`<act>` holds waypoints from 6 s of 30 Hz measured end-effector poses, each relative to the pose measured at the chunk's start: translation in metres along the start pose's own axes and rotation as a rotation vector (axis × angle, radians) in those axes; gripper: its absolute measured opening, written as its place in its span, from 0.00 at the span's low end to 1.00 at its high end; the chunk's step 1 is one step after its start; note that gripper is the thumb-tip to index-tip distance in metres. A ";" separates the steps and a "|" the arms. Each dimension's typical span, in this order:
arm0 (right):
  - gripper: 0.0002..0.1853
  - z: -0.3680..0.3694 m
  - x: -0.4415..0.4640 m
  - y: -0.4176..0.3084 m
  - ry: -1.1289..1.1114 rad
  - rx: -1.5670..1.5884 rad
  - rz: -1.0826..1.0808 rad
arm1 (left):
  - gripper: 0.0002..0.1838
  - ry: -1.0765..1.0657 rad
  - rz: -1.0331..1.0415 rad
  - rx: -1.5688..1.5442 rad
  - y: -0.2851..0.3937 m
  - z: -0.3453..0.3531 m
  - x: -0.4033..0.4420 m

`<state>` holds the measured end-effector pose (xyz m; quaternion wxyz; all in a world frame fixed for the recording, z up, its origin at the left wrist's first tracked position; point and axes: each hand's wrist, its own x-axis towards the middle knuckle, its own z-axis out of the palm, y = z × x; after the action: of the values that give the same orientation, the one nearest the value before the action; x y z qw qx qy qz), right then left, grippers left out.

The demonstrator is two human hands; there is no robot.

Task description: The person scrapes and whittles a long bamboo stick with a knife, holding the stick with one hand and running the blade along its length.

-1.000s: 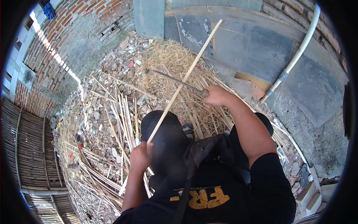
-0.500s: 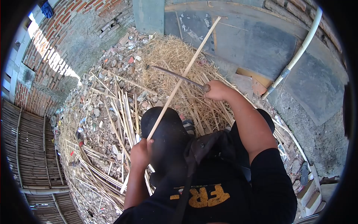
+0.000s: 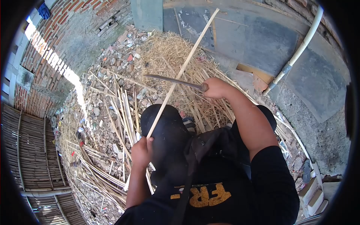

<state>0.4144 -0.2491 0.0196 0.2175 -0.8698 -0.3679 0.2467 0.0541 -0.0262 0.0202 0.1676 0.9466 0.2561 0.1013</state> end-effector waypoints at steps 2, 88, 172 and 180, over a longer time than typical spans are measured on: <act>0.17 0.002 0.005 0.010 0.038 0.064 0.026 | 0.22 0.016 0.004 0.020 -0.001 0.000 -0.001; 0.19 -0.011 -0.016 -0.034 0.056 -0.003 -0.119 | 0.31 -0.295 -0.031 -0.271 -0.034 -0.023 0.033; 0.16 0.013 -0.057 -0.060 0.079 -0.230 -0.263 | 0.25 -0.091 0.015 -0.031 0.014 -0.023 0.004; 0.11 0.011 -0.028 -0.021 0.080 0.041 -0.156 | 0.23 -0.063 -0.006 -0.019 0.017 -0.020 0.004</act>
<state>0.3795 -0.2549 0.0297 0.2684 -0.8430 -0.4204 0.2014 0.0597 -0.0328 0.0455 0.1848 0.9470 0.2523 0.0736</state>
